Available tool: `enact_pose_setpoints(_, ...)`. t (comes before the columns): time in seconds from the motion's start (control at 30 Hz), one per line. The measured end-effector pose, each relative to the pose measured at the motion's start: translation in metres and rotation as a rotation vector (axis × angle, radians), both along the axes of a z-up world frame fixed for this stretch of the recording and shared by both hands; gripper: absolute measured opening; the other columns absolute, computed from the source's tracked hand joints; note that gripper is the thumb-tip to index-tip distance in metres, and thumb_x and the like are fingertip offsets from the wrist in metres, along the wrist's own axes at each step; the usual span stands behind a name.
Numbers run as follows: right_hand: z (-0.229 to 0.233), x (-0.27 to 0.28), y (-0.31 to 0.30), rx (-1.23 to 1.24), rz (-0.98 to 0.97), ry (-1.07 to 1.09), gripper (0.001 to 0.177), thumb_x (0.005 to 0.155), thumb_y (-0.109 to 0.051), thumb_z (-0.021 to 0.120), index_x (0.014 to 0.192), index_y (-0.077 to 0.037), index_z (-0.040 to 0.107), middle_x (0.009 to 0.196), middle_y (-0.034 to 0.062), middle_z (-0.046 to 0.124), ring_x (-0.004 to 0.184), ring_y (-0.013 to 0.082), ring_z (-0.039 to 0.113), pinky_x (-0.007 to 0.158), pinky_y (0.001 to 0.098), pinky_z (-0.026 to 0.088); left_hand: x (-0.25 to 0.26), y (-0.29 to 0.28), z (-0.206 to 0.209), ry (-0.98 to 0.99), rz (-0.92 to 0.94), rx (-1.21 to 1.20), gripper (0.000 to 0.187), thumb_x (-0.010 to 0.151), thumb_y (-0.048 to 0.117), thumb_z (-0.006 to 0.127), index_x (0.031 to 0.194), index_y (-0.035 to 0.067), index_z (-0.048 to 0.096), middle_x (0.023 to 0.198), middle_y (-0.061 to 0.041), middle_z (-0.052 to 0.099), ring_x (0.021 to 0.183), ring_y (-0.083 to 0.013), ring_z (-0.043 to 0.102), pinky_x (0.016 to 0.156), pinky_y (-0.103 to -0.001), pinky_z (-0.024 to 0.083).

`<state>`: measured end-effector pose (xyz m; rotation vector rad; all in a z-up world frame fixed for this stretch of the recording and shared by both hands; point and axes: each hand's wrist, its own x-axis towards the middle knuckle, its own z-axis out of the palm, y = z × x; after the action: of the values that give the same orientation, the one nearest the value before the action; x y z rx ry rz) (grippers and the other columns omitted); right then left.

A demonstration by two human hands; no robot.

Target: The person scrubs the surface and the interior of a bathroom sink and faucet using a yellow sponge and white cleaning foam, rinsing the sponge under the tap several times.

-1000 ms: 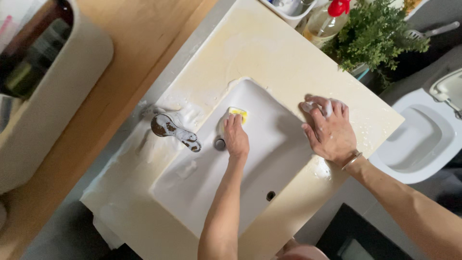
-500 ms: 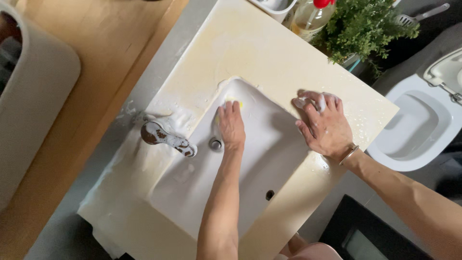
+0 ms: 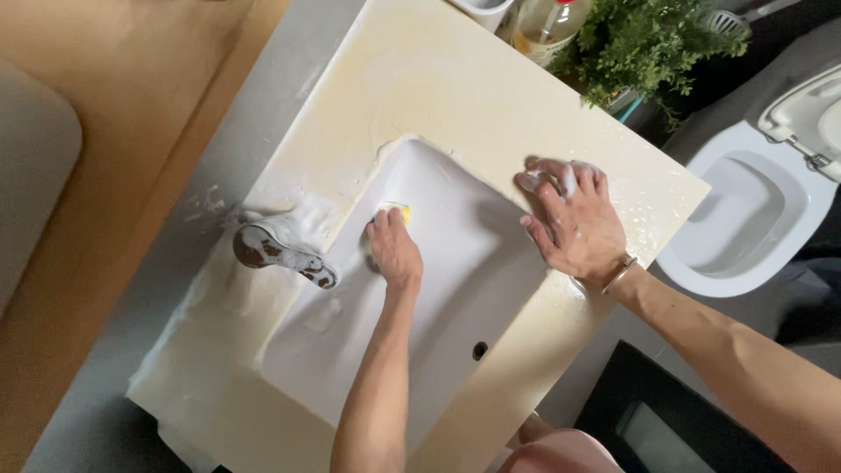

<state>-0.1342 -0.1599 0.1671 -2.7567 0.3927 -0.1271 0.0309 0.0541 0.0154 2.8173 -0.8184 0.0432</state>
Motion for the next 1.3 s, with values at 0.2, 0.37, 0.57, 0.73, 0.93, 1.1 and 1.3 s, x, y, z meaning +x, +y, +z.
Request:
enact_pose_setpoints(0.2,0.002,0.001,-0.001,0.021,0.002,-0.012,0.046,0.099,-0.032,0.052,0.14,-0.011,0.056,0.143,0.0163,0.047,0.127,0.0396,0.043,0.112,0.0533,0.032,-0.035,-0.063,0.011,0.344,-0.014,-0.632,0.039,0.077,-0.013,0.059,0.114,-0.002,0.063,0.113,-0.02,0.064,0.107,-0.0431,0.061,0.094,-0.049,0.049)
enact_pose_setpoints(0.37,0.001,-0.003,0.001,-0.021,0.006,0.018,0.045,0.097,-0.029,0.052,0.137,-0.008,0.056,0.143,0.0171,0.047,0.127,0.0403,0.043,0.111,0.0539,0.032,-0.129,-0.064,0.009,0.745,-0.139,-0.764,0.029,0.083,-0.009,0.059,0.104,0.007,0.072,0.115,-0.019,0.072,0.104,-0.0381,0.071,0.093,-0.042,0.057)
enact_pose_setpoints(0.57,-0.002,-0.008,0.005,-0.032,0.066,-0.1,0.04,0.099,-0.017,0.053,0.138,-0.01,0.06,0.145,0.0122,0.054,0.128,0.0361,0.047,0.111,0.0515,0.037,-0.137,-0.062,0.006,0.997,-0.138,-0.621,0.03,0.085,-0.002,0.06,0.113,0.006,0.068,0.112,-0.021,0.072,0.108,-0.0389,0.068,0.097,-0.044,0.053)
enact_pose_setpoints(0.73,-0.009,-0.009,0.023,0.037,0.49,-0.144,0.035,0.087,-0.028,0.065,0.119,-0.013,0.064,0.125,0.0083,0.068,0.12,0.0295,0.057,0.099,0.0396,0.054,-0.151,-0.037,0.025,0.811,-0.157,-0.578,0.028,0.082,-0.004,0.062,0.104,0.007,0.074,0.117,-0.02,0.065,0.113,-0.0377,0.062,0.101,-0.046,0.045)
enact_pose_setpoints(0.93,0.005,-0.014,0.035,0.244,0.483,0.597,0.028,0.099,-0.024,0.055,0.121,-0.008,0.063,0.099,0.0131,0.072,0.101,0.0314,0.068,0.092,0.0438,0.054,-0.161,0.0,0.057,0.881,0.046,-0.634,0.02,0.084,0.004,0.066,0.104,0.005,0.069,0.109,-0.02,0.068,0.105,-0.0391,0.066,0.093,-0.046,0.052)
enact_pose_setpoints(1.1,0.008,0.0,0.015,0.009,0.759,0.543,0.023,0.093,-0.015,0.054,0.092,-0.009,0.075,0.097,0.0117,0.075,0.108,0.0304,0.066,0.098,0.0444,0.052,-0.17,-0.025,0.05,0.73,0.096,-0.463,0.021,0.087,0.012,0.062,0.103,0.008,0.075,0.101,-0.022,0.073,0.1,-0.0419,0.069,0.093,-0.049,0.053)
enact_pose_setpoints(1.3,0.005,-0.007,0.006,-0.191,0.941,0.338,0.03,0.092,-0.034,0.063,0.09,-0.006,0.075,0.081,0.0157,0.074,0.089,0.034,0.069,0.089,0.0509,0.051,-0.19,-0.054,0.098,0.702,0.243,-0.46,0.023,0.089,0.017,0.057,0.103,0.008,0.074,0.104,-0.019,0.074,0.101,-0.0385,0.069,0.094,-0.048,0.053)
